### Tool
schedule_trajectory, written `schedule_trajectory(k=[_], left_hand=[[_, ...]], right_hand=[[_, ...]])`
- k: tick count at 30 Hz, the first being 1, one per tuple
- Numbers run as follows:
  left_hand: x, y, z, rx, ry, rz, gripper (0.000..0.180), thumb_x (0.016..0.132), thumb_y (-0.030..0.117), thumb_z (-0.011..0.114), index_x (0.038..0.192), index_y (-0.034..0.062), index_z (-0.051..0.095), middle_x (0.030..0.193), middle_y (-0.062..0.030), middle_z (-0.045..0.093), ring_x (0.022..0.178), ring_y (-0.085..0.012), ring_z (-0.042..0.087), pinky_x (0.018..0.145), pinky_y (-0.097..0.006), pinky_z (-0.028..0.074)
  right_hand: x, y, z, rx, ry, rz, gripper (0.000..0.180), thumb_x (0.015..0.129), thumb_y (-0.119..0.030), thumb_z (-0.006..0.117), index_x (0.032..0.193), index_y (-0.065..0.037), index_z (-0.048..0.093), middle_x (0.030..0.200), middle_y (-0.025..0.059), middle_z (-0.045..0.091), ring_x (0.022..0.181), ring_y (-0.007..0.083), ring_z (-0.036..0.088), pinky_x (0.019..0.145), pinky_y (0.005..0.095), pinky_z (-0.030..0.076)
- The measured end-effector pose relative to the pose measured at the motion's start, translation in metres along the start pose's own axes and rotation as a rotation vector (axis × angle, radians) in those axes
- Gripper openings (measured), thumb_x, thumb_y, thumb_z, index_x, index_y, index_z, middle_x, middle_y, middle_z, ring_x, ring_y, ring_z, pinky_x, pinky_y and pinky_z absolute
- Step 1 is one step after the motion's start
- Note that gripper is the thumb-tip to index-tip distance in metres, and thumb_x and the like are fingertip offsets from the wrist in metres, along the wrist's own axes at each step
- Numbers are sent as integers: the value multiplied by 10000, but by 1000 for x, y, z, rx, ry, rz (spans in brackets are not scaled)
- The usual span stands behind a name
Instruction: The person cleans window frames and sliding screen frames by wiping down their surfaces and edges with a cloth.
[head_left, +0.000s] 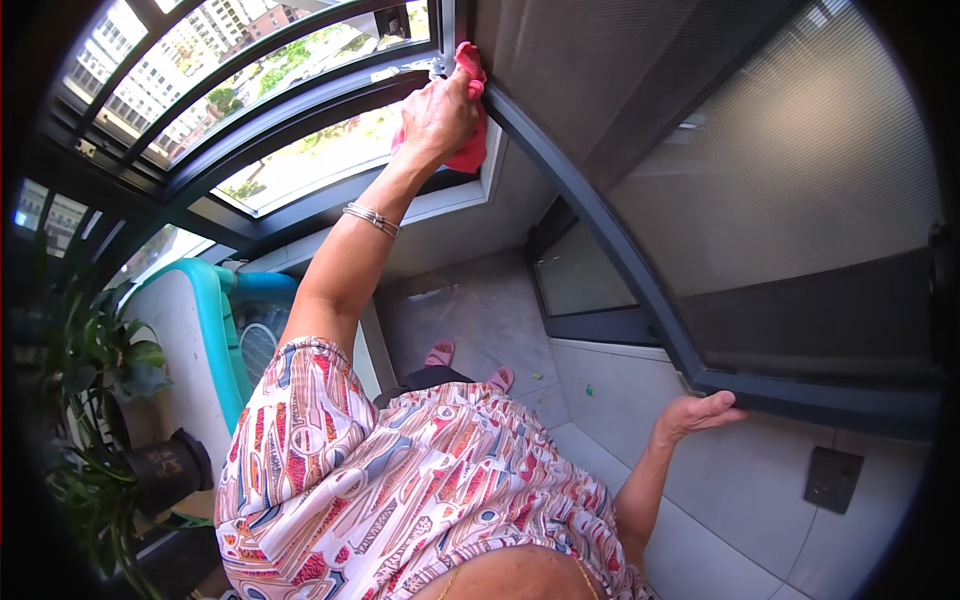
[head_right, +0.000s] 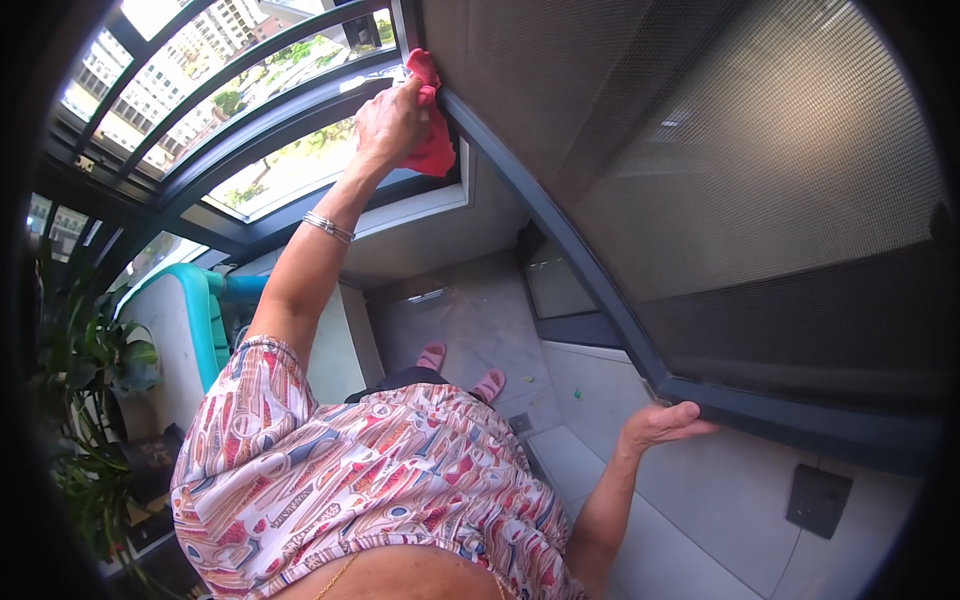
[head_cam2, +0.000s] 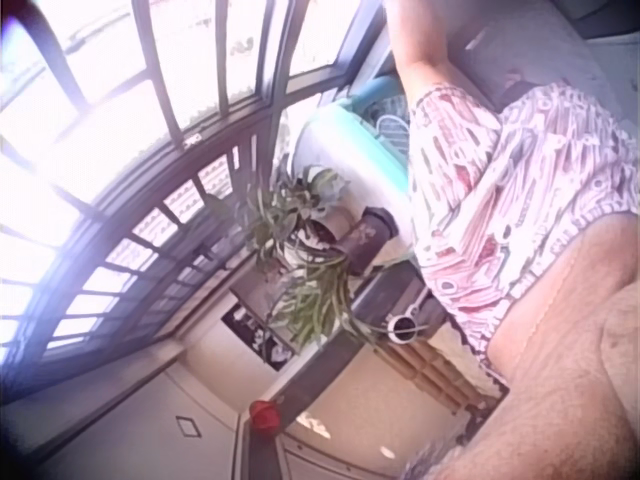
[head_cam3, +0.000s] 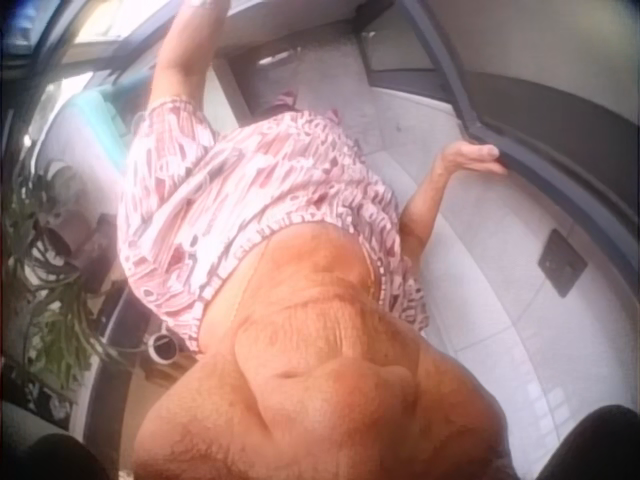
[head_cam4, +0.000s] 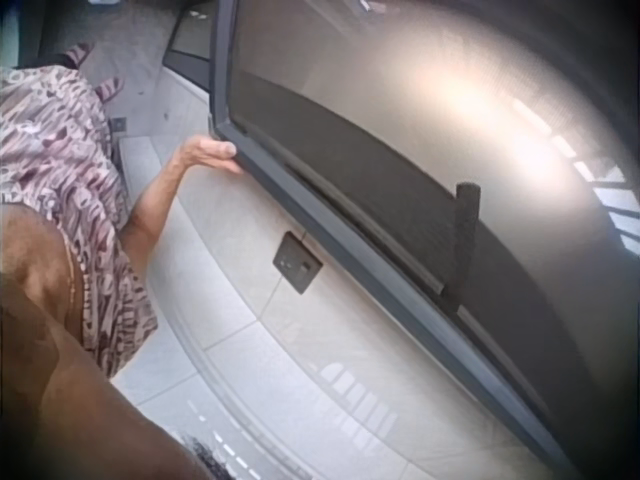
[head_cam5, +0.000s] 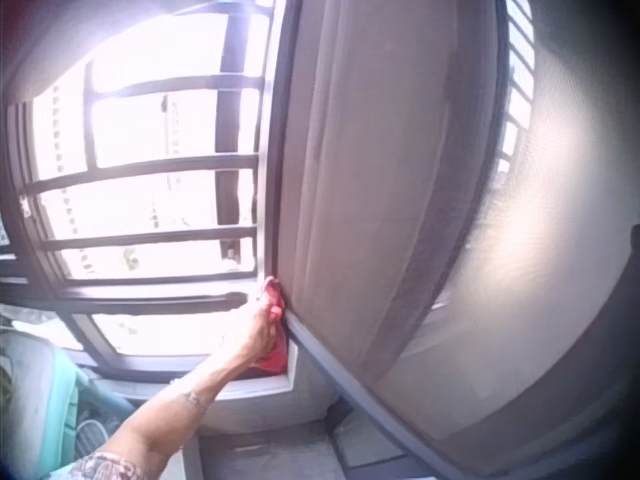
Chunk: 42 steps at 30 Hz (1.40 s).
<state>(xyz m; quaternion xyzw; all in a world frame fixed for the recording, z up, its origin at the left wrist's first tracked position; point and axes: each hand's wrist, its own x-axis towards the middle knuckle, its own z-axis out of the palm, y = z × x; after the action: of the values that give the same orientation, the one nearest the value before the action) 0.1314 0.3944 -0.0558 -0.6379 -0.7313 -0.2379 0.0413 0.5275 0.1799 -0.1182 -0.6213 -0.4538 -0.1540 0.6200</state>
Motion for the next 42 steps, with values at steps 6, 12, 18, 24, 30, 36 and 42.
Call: schedule_trajectory(k=[6,12,18,24,30,36,42], left_hand=[[-15,0,9,-236,77,41,236,778,174,575,1000,96,579,780,-197,647,774,-383,635,714,-492,490],[-67,49,14,-332,64,106,300,774,209,617,1071,167,597,805,-140,646,705,-361,633,624,-453,503],[-75,52,11,-715,120,163,335,762,153,595,1090,199,645,810,-208,630,774,-373,626,689,-447,507],[1,3,1,-420,262,-64,216,765,212,587,957,117,622,776,-193,643,772,-375,636,675,-447,500],[1,9,12,-144,234,94,193,769,226,628,941,143,594,821,-172,643,730,-357,645,629,-446,509],[-30,38,14,-29,248,247,201,778,184,635,951,144,540,770,-132,586,685,-312,642,493,-409,501],[-36,29,15,-726,222,98,152,767,129,589,911,82,597,731,-147,625,649,-266,637,563,-365,509]], right_hand=[[-1,-6,7,1,-2,-35,500,986,-300,339,1257,120,334,1195,239,416,1058,263,466,913,337,394],[3,2,3,-56,13,-20,554,956,-441,391,1251,28,369,1076,197,479,880,234,525,723,277,493],[9,-5,-5,26,-113,216,526,982,-347,363,1243,108,321,1133,227,432,970,245,483,834,307,449],[11,1,0,-51,-53,67,592,939,-486,409,1211,39,369,1061,210,456,905,251,492,764,295,459],[10,5,3,-85,-3,7,587,938,-494,403,1213,24,377,1043,199,467,904,245,500,744,292,469],[7,-1,1,-25,-79,182,597,981,-356,367,1315,125,249,1245,276,393,1077,282,467,922,323,405],[11,8,-6,-20,-104,131,592,976,-365,376,1297,122,270,1204,264,423,1052,277,482,902,316,414]])
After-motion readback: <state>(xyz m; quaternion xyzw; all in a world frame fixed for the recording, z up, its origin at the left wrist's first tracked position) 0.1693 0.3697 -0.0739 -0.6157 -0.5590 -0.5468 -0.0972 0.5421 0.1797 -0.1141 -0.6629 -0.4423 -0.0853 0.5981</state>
